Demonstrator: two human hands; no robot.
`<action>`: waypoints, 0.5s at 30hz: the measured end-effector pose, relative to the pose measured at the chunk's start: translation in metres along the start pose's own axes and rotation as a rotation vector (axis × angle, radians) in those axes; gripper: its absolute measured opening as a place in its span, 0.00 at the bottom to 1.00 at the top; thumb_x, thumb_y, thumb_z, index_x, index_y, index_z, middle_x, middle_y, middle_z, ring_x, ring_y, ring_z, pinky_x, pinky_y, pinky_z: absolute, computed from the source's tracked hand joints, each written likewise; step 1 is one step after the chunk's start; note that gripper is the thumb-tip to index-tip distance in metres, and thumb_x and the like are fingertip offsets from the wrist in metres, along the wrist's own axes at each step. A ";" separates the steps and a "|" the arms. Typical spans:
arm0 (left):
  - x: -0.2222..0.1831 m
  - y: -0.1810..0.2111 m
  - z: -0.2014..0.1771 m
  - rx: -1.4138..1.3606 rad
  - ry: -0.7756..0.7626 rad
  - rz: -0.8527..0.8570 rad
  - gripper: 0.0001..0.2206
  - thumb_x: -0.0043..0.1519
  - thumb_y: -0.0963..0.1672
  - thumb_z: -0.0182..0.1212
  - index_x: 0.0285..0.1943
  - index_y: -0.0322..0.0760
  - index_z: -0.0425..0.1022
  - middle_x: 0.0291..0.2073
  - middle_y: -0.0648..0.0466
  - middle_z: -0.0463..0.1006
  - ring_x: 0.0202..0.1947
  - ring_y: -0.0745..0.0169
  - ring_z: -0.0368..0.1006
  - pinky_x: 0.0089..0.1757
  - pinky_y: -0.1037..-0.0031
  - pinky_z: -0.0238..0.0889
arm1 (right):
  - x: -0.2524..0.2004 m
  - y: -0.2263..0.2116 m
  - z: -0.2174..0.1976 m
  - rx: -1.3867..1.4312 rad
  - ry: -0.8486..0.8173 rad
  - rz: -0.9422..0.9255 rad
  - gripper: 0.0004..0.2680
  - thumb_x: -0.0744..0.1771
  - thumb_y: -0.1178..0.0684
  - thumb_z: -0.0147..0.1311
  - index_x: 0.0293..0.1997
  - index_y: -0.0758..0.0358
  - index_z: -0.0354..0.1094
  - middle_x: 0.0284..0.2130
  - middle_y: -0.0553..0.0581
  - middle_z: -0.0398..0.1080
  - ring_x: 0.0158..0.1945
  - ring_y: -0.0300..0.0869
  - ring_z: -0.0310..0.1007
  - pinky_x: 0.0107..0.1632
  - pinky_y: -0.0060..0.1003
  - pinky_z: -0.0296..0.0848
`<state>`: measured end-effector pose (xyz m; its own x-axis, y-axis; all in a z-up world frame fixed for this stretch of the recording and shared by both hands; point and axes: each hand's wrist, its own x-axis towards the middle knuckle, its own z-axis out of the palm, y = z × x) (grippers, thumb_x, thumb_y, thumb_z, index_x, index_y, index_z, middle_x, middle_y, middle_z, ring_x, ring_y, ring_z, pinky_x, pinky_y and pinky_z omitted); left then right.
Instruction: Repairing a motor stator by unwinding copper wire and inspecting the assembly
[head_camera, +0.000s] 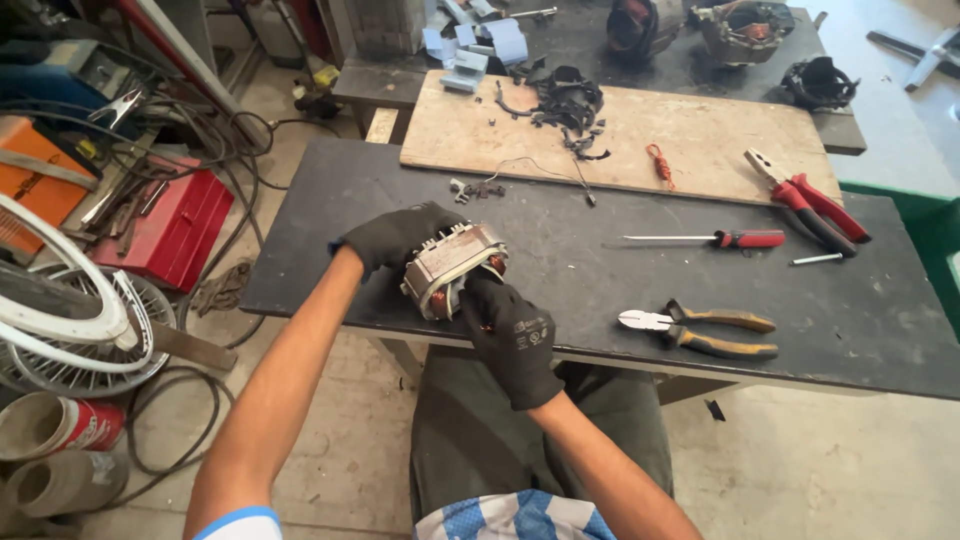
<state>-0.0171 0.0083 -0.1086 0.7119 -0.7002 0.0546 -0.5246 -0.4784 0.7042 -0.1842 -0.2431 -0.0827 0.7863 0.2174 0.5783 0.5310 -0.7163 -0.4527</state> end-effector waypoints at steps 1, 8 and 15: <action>-0.003 0.026 -0.002 0.003 -0.005 0.002 0.40 0.31 0.45 0.82 0.60 0.41 0.77 0.37 0.54 0.84 0.40 0.56 0.80 0.43 0.73 0.73 | 0.002 -0.002 -0.002 0.000 0.004 0.004 0.06 0.66 0.41 0.60 0.41 0.45 0.73 0.23 0.49 0.71 0.29 0.52 0.80 0.30 0.46 0.77; -0.014 0.090 0.002 -0.114 0.330 -0.453 0.15 0.54 0.51 0.68 0.45 0.45 0.84 0.31 0.52 0.84 0.37 0.56 0.81 0.39 0.65 0.73 | 0.009 -0.013 -0.010 0.036 -0.071 0.076 0.06 0.68 0.47 0.55 0.46 0.50 0.72 0.24 0.58 0.74 0.32 0.59 0.79 0.31 0.54 0.75; 0.005 0.104 -0.017 -0.461 0.575 -0.473 0.06 0.50 0.41 0.62 0.34 0.37 0.81 0.18 0.47 0.76 0.23 0.57 0.79 0.26 0.71 0.73 | 0.018 0.010 0.033 0.043 -0.343 0.103 0.06 0.65 0.48 0.54 0.33 0.54 0.64 0.20 0.57 0.72 0.33 0.57 0.79 0.32 0.53 0.75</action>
<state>-0.0600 -0.0363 -0.0226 0.9974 -0.0469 -0.0548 0.0381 -0.3025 0.9524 -0.1541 -0.2243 -0.0987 0.8929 0.3606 0.2695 0.4502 -0.7194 -0.5289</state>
